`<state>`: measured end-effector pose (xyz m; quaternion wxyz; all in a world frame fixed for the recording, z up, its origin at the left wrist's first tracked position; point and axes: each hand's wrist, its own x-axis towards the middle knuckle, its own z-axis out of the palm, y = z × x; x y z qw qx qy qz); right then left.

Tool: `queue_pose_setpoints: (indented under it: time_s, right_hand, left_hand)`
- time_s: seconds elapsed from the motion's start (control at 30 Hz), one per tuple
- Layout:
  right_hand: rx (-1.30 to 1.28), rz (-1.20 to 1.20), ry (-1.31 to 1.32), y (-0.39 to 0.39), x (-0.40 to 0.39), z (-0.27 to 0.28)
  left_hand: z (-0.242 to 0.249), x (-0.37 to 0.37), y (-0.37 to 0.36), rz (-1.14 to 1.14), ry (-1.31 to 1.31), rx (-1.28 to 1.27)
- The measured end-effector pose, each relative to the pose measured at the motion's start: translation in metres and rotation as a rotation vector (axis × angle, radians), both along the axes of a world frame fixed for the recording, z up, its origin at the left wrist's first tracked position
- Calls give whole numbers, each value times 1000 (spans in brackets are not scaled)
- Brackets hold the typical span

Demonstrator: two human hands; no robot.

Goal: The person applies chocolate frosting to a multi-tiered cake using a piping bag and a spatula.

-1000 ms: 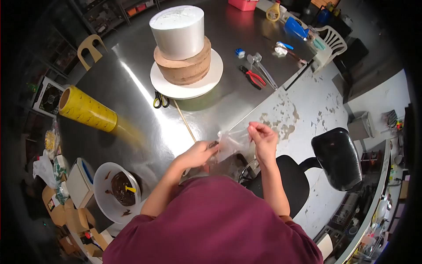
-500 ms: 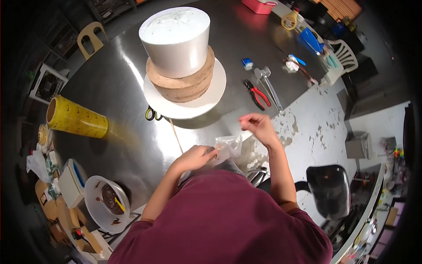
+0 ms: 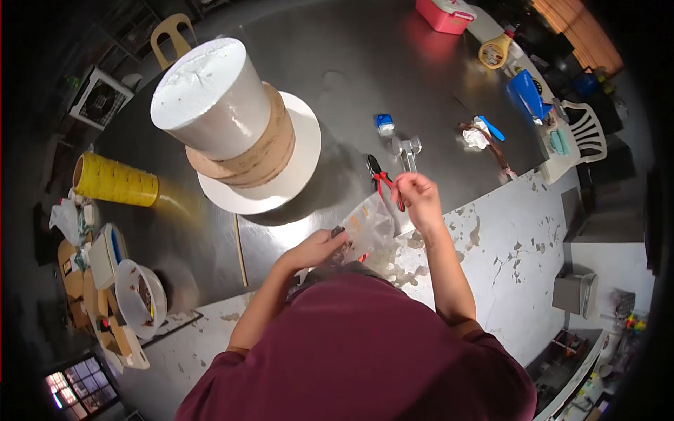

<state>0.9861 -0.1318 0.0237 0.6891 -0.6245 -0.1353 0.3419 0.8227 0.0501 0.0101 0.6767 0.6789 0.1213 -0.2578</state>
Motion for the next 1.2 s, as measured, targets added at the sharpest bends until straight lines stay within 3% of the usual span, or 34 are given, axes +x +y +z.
queue_pose_setpoints:
  time_s: [0.07,0.1,0.2,0.37,0.47,0.6,0.7,0.73,0.83,0.87,0.97,1.0,1.1,1.2]
  right_hand:
    - [348,-109,190,-3,11,-17]
    - [388,-1,197,-6,8,-25]
    - [396,280,260,-11,-19,-45]
    - [124,-137,197,12,-47,-42]
    - [212,-255,79,12,-38,-31]
    - [351,-418,250,2,-36,-19]
    - [740,-173,548,-7,-57,-29]
    - [694,-38,372,-6,-68,-32]
    - [575,239,249,4,-98,-19]
    - [493,150,333,10,-109,-16]
    - [630,66,456,28,-120,-20]
    - [479,-59,429,38,-129,-10]
    - [421,-75,520,56,-154,-5]
    - [401,-3,477,69,-188,3]
  left_hand:
    - [8,7,-10,152,0,-96]
    - [10,10,-14,229,11,-141]
    - [0,19,-31,240,-466,-17]
    - [-14,33,-45,128,-313,80]
    - [-5,34,-53,87,-129,81]
    - [14,34,-62,-3,-260,114]
    - [13,27,-58,-1,-300,-111]
    - [39,23,-57,23,-155,-189]
    - [46,2,-48,-24,-14,-418]
    - [44,-7,-45,-27,-5,-457]
    - [36,-33,-30,27,113,-591]
    - [39,-43,-33,185,88,-545]
    - [24,-70,-19,168,40,-433]
    - [21,-102,0,290,84,-657]
